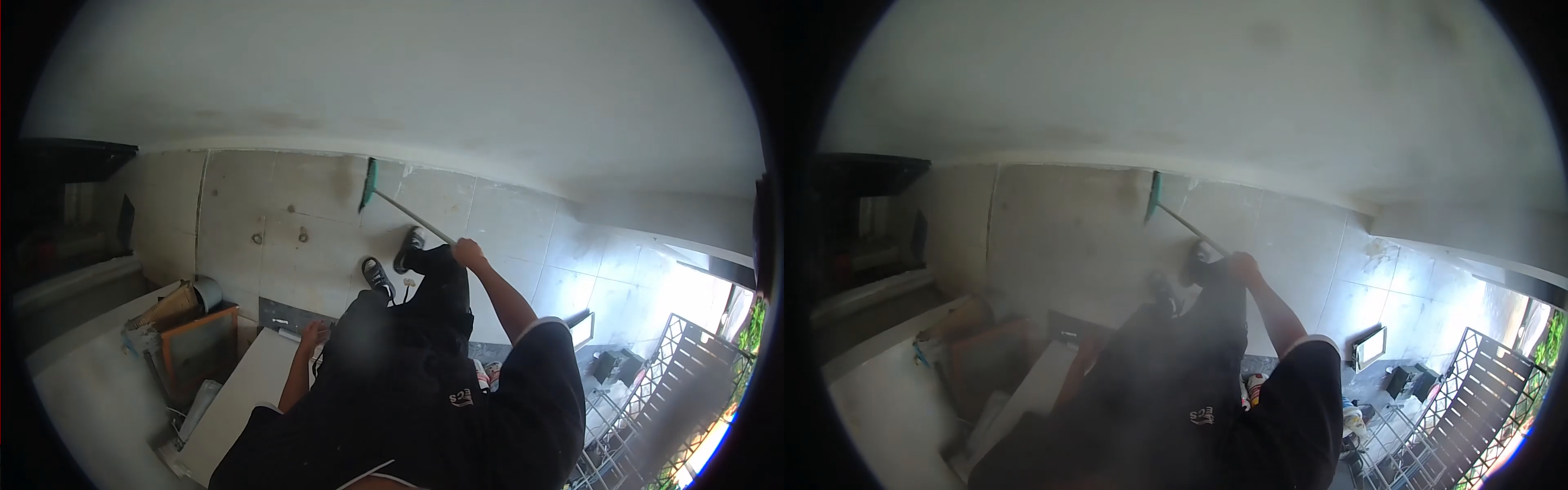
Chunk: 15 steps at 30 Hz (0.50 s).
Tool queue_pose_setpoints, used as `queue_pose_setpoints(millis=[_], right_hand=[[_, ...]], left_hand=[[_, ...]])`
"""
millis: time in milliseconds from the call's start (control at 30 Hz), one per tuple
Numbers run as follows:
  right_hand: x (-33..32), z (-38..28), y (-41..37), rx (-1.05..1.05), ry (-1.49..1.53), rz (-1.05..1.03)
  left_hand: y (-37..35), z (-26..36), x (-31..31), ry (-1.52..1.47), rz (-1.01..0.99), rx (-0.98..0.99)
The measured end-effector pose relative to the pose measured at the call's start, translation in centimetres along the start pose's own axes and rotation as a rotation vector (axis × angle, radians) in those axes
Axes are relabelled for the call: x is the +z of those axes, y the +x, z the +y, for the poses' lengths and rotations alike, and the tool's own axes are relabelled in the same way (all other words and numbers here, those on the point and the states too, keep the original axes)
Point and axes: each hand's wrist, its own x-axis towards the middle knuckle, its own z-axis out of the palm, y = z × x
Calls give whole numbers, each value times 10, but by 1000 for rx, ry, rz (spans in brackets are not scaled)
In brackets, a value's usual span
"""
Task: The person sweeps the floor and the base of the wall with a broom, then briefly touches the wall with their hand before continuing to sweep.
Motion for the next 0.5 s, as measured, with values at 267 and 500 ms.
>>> queue_pose_setpoints(millis=[267, 500], right_hand=[[2, 11, 118, 137, -101, -21], [-17, 171, 103, 336, -28, -154]], left_hand=[[-21, -69, 29, 487, 41, 574], [-51, -75, 142, 207, 61, 135]])
